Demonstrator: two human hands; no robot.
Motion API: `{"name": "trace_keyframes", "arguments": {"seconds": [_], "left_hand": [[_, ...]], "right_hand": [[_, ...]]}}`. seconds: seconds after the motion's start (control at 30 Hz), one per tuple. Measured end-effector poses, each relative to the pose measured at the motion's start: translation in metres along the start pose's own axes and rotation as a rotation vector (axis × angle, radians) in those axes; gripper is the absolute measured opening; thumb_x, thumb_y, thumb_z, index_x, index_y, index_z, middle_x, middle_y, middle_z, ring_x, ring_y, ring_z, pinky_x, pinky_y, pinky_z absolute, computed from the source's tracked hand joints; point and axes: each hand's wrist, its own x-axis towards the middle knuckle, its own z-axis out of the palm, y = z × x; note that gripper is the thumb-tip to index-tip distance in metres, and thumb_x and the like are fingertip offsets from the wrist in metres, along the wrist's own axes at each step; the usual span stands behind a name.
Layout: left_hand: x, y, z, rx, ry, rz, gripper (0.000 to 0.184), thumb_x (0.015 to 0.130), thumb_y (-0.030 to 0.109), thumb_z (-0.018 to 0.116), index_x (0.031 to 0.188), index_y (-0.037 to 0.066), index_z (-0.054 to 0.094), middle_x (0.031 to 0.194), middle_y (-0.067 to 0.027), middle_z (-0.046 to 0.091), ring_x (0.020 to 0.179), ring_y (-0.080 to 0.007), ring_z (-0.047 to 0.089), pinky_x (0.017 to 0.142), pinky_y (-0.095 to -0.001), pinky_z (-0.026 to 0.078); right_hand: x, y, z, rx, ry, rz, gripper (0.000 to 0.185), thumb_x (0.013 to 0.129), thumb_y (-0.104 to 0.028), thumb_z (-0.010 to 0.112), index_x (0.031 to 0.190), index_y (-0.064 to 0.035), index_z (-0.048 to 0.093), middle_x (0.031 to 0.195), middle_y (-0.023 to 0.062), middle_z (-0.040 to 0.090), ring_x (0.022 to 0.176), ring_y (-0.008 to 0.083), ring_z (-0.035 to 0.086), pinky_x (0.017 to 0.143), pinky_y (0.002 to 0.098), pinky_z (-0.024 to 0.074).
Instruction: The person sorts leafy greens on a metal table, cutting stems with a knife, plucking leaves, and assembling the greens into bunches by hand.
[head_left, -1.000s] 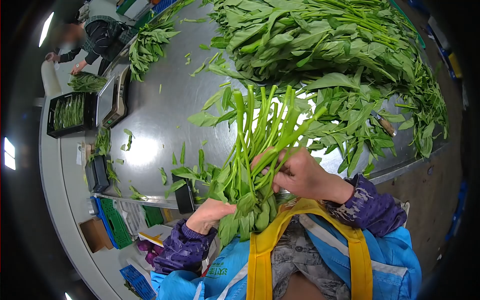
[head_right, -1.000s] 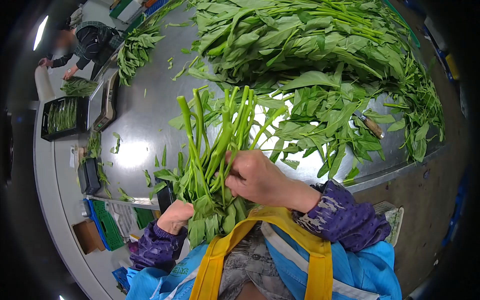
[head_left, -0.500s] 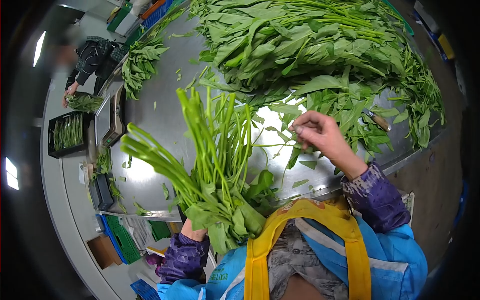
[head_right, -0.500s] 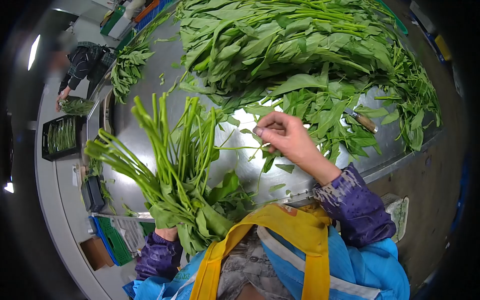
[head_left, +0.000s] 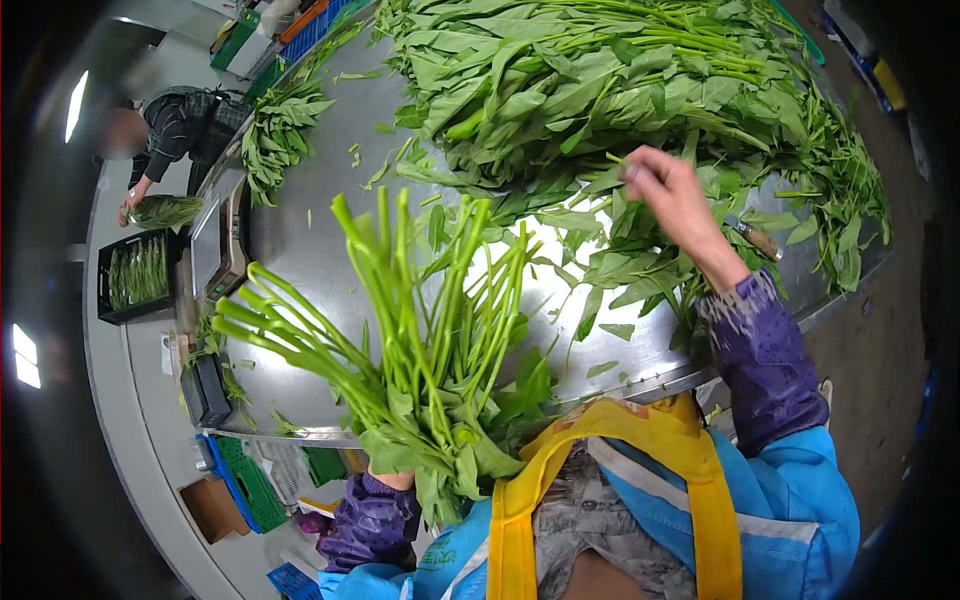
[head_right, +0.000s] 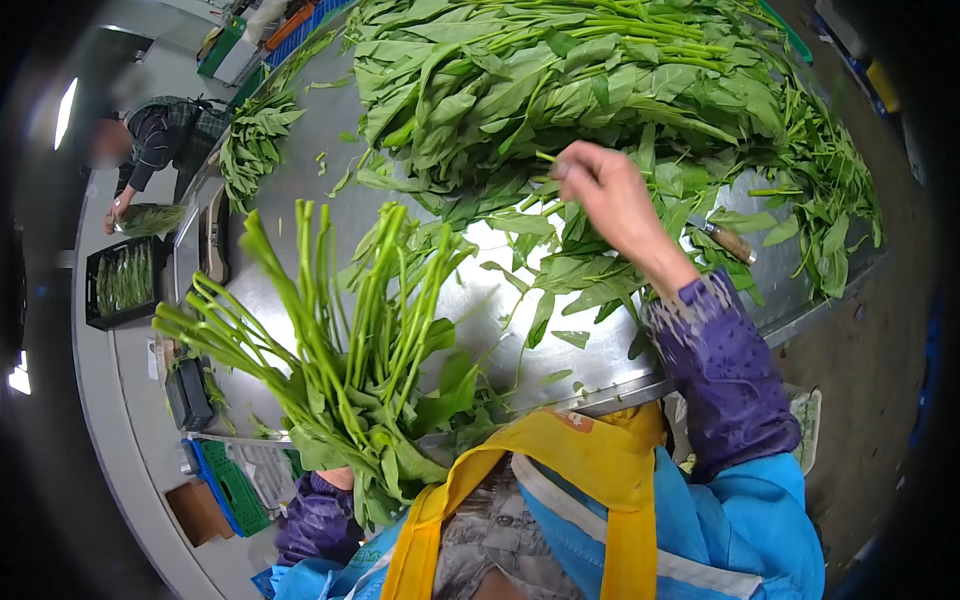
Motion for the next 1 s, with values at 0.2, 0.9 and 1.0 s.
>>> {"name": "trace_keyframes", "arguments": {"seconds": [0.2,0.9,1.0], "left_hand": [[0.035,0.008,0.012,-0.113,0.042,0.043,0.036,0.08,0.006,0.061,0.115,0.0,0.053,0.117,-0.008,0.053,0.102,-0.0159,0.053,0.081,-0.0275,0.046],[0.029,-0.013,-0.002,-0.168,0.106,-0.291,0.033,0.078,0.008,0.065,0.108,-0.003,0.057,0.11,-0.0086,0.058,0.095,-0.0153,0.056,0.075,-0.0267,0.048],[0.042,-0.006,0.003,-0.062,0.054,-0.318,0.032,0.077,0.009,0.066,0.106,-0.003,0.058,0.108,-0.0086,0.059,0.093,-0.015,0.057,0.074,-0.0265,0.049]], "right_hand": [[-0.062,-0.058,0.053,0.193,-0.824,0.076,0.056,0.078,-0.033,0.064,0.118,0.0014,0.045,0.086,0.0159,0.063,0.07,0.0196,0.059,0.066,0.031,0.0474],[-0.039,-0.012,0.033,0.375,-0.544,0.167,0.099,0.066,-0.04,0.075,0.138,-0.0054,0.017,0.13,0.0183,0.041,0.106,0.0232,0.052,0.085,0.0345,0.0444],[-0.031,-0.014,0.053,0.69,-0.596,0.246,0.091,0.074,-0.01,0.063,0.142,-0.0154,0.002,0.145,0.014,0.016,0.108,0.0167,0.048,0.068,0.0228,0.0438]]}}
